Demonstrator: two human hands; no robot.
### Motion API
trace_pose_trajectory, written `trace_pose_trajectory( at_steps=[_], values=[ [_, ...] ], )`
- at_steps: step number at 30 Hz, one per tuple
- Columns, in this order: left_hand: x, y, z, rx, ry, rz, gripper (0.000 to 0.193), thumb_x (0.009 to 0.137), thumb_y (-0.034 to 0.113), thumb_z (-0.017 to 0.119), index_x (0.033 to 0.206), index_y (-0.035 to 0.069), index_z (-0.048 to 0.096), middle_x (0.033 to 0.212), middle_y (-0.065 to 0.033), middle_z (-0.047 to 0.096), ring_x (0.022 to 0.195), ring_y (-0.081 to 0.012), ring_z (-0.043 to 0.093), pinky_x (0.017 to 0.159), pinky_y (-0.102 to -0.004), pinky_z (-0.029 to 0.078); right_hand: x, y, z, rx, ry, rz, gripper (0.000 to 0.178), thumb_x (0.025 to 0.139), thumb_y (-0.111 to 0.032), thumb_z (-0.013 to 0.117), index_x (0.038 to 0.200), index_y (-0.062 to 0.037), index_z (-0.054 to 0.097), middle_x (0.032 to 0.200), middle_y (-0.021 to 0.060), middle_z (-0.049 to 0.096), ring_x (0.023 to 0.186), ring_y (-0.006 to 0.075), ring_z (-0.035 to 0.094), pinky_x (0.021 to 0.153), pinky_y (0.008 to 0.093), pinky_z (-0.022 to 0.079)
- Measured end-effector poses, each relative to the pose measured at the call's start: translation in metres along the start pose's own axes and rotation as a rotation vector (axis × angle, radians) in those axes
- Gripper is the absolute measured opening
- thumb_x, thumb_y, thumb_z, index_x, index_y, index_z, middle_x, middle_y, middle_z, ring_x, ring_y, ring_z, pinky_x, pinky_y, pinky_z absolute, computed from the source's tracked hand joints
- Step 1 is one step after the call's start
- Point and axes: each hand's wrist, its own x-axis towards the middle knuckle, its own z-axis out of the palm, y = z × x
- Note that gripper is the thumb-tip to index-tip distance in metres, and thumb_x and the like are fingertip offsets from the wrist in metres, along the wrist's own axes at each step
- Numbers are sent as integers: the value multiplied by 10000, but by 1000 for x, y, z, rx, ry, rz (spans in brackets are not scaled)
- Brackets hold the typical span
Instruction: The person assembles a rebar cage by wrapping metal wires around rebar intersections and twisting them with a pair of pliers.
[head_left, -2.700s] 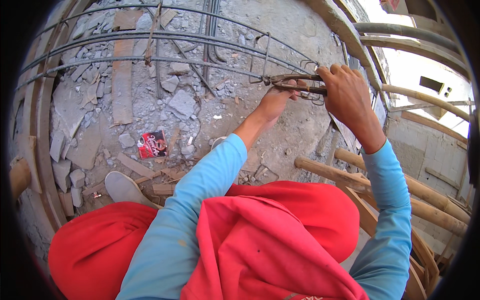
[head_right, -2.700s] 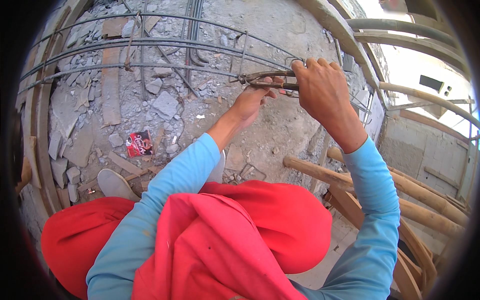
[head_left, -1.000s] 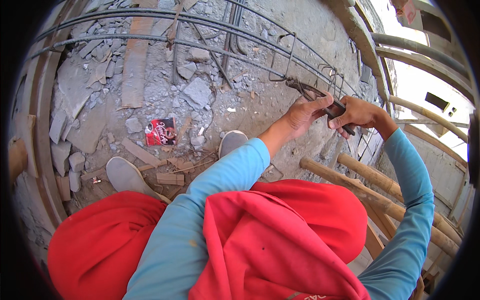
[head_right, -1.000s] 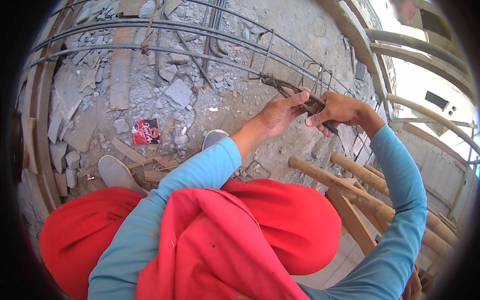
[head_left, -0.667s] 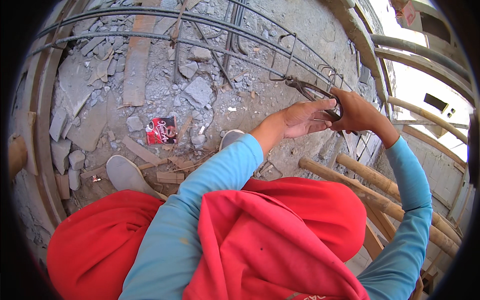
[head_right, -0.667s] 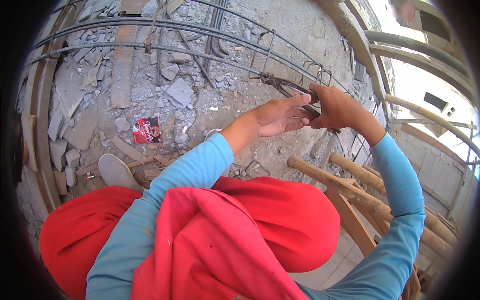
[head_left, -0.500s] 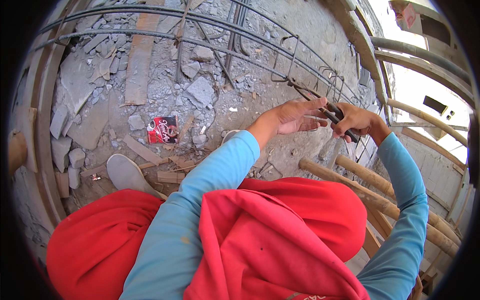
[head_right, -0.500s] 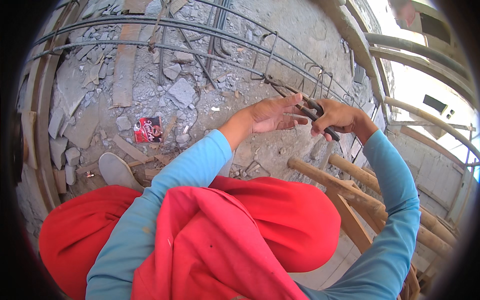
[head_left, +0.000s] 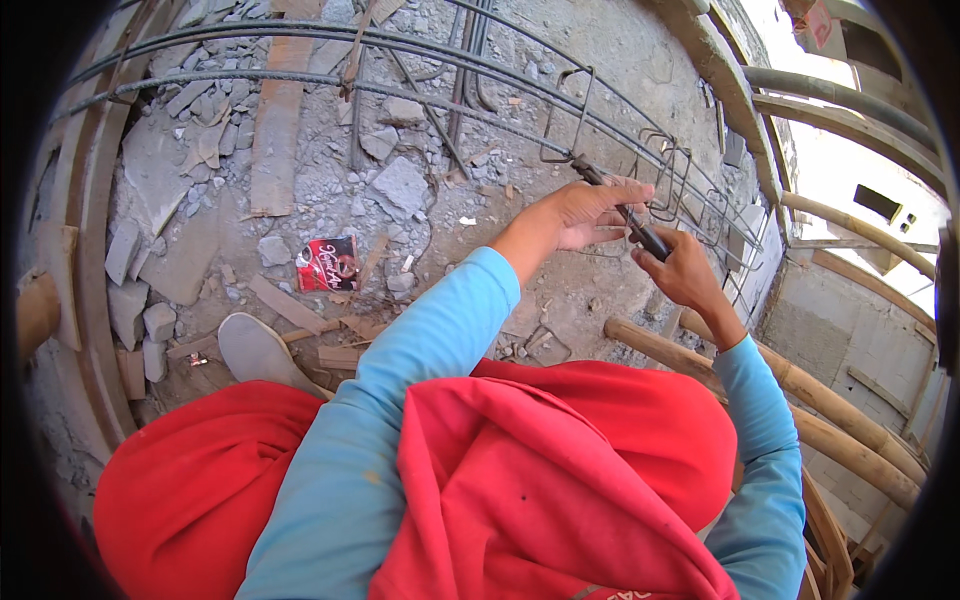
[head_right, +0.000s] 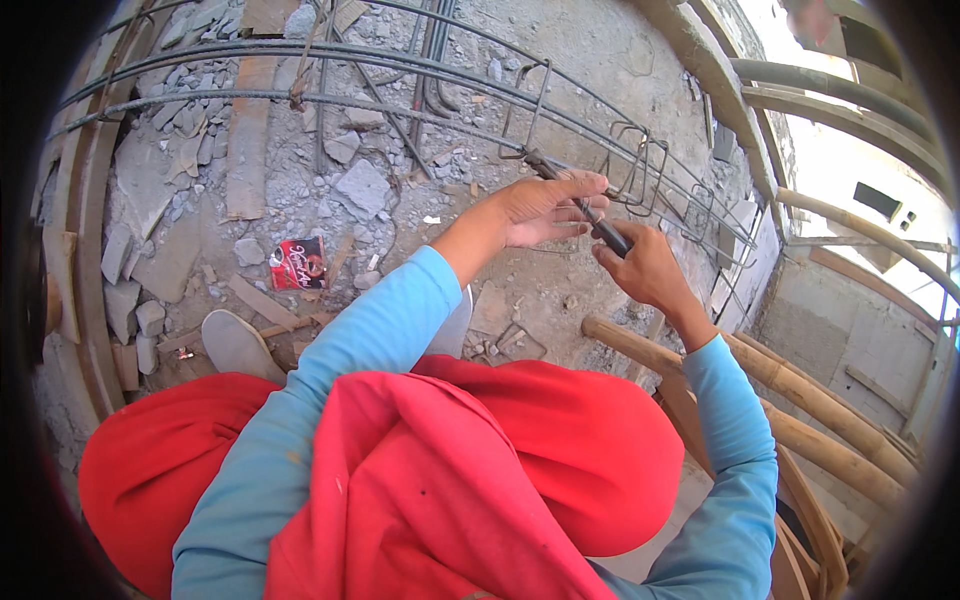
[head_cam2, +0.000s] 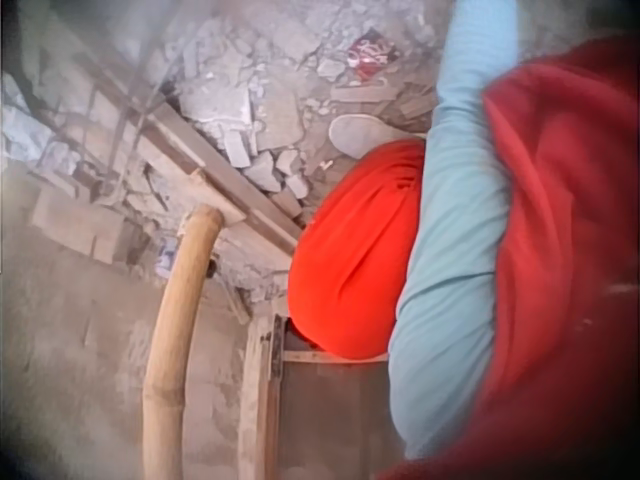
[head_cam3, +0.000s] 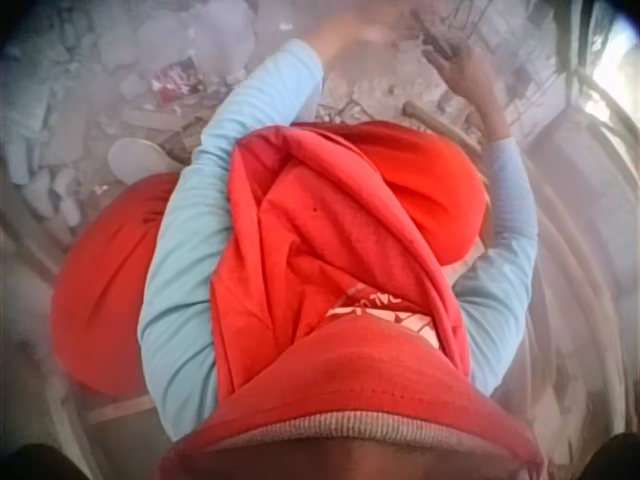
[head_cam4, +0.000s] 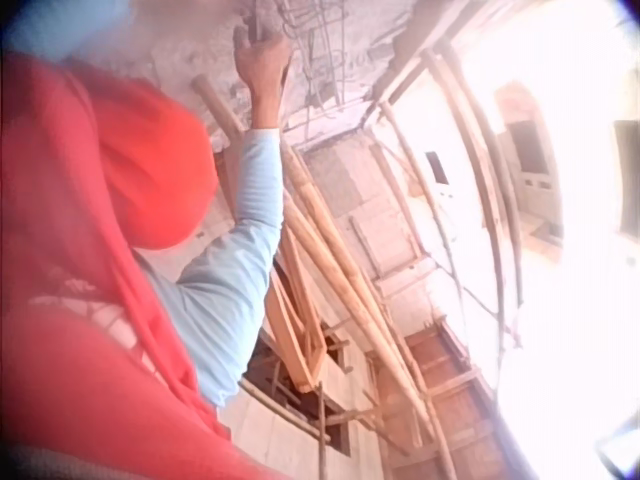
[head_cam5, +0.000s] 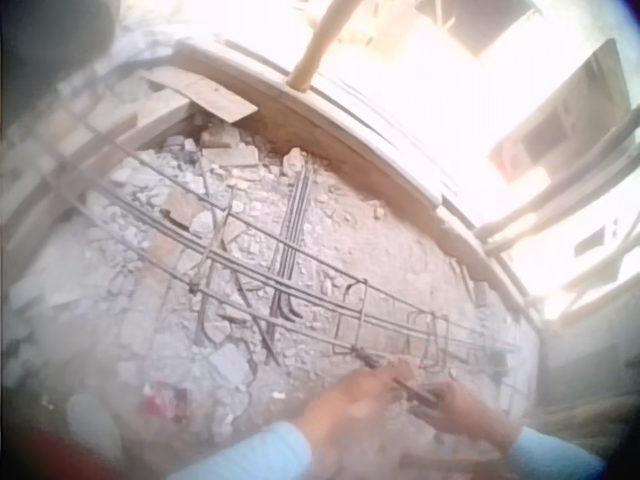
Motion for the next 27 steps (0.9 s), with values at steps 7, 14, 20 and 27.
trace_pose_trajectory(
  at_steps=[7,14,20,27],
  values=[
    [-4,4,-12,-30,-22,8,391,998,361,756,1267,85,690,1239,-94,729,1151,-220,676,1009,-389,533,2,26,30,1159,-561,86,539,920,-283,847,1273,39,596,817,60,673,638,174,702,567,298,529],
    [-11,-2,-16,-43,-18,188,435,1043,399,689,1292,46,640,1192,-119,748,1109,-245,728,984,-394,557,-7,18,86,2023,-853,-97,633,812,-66,641,1405,-39,420,776,67,521,500,159,560,514,307,528],
    [-38,2,-7,446,254,71,640,1013,601,671,1272,23,580,1129,-145,740,953,-241,760,743,-363,596,-1,-1,123,1781,-450,-182,638,843,-56,546,1471,5,446,1005,91,605,801,180,635,713,362,570],
    [-42,-8,-36,1520,573,151,622,1052,579,605,969,-34,673,696,-127,713,602,-227,716,616,-398,545,-8,-3,165,1324,-14,-87,586,911,47,441,1494,45,503,1247,157,700,996,188,715,923,334,584]
  ],
)
